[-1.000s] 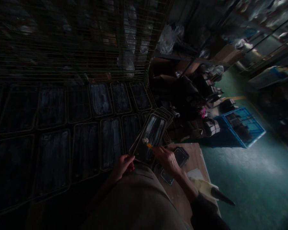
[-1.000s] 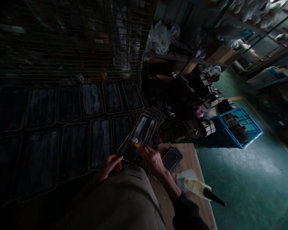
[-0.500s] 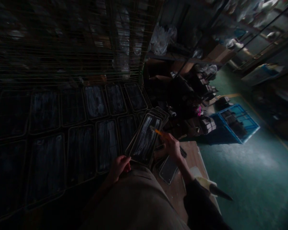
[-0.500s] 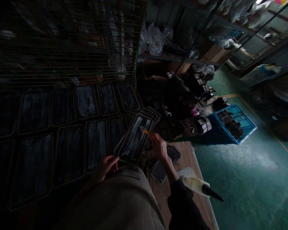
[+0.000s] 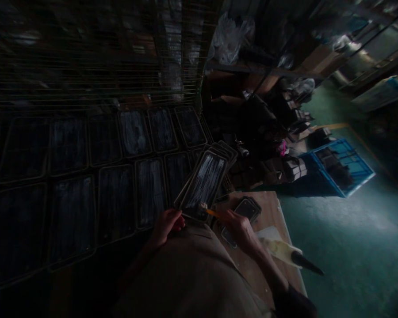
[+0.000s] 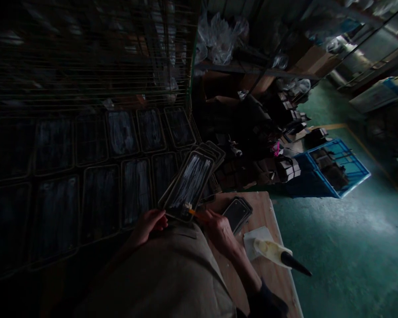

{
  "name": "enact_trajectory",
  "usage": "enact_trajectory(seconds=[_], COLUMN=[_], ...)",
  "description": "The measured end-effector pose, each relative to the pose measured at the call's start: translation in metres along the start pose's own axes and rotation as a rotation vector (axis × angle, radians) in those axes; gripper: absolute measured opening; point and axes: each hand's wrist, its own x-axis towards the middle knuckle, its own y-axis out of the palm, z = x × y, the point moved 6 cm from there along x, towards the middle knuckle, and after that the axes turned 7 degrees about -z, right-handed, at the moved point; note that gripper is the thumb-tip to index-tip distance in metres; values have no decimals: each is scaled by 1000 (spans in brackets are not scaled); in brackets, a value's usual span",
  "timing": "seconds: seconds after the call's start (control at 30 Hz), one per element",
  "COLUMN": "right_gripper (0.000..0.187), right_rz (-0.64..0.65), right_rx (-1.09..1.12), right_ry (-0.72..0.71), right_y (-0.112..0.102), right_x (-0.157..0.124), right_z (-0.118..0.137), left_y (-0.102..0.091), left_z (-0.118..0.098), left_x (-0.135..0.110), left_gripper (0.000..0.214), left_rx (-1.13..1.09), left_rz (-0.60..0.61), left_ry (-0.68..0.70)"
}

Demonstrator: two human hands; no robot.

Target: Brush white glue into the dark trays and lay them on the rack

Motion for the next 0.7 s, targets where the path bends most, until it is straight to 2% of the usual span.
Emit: enact_trajectory(seconds=[0.07,0.13,0.23,0.33,0.43,0.53,0.6,0.7], right_gripper=[21,21,21,23,24,24,25,26], right_rz=[25,1,-118,-213,-166,-72,-36,-46], right_rx=[114,194,247,273,255,266,306,337], right_ry=[34,63,79,49,3,-15,11,100], right_y=[-1,-2,1,16,35,45,44,30], right_x=[-13,-13,1,16,15,2,-5,-6], right_z=[4,4,1,0,5,5,-2,-24], left_y=[1,1,2,1,1,0,0,1], left_z=[-2,-3,-3,2,8,11,12,13], left_x=[-4,-6,-7,-3,1,2,2,2], left_gripper=[41,41,40,39,40,41,42,42], left_rx=[-14,-21,-9,6,13,3,-6,1], left_rz=[-9,-30,-61,-97,-105,-98,-106,-122], left_ry=[-6,-5,15,19,23,38,37,41])
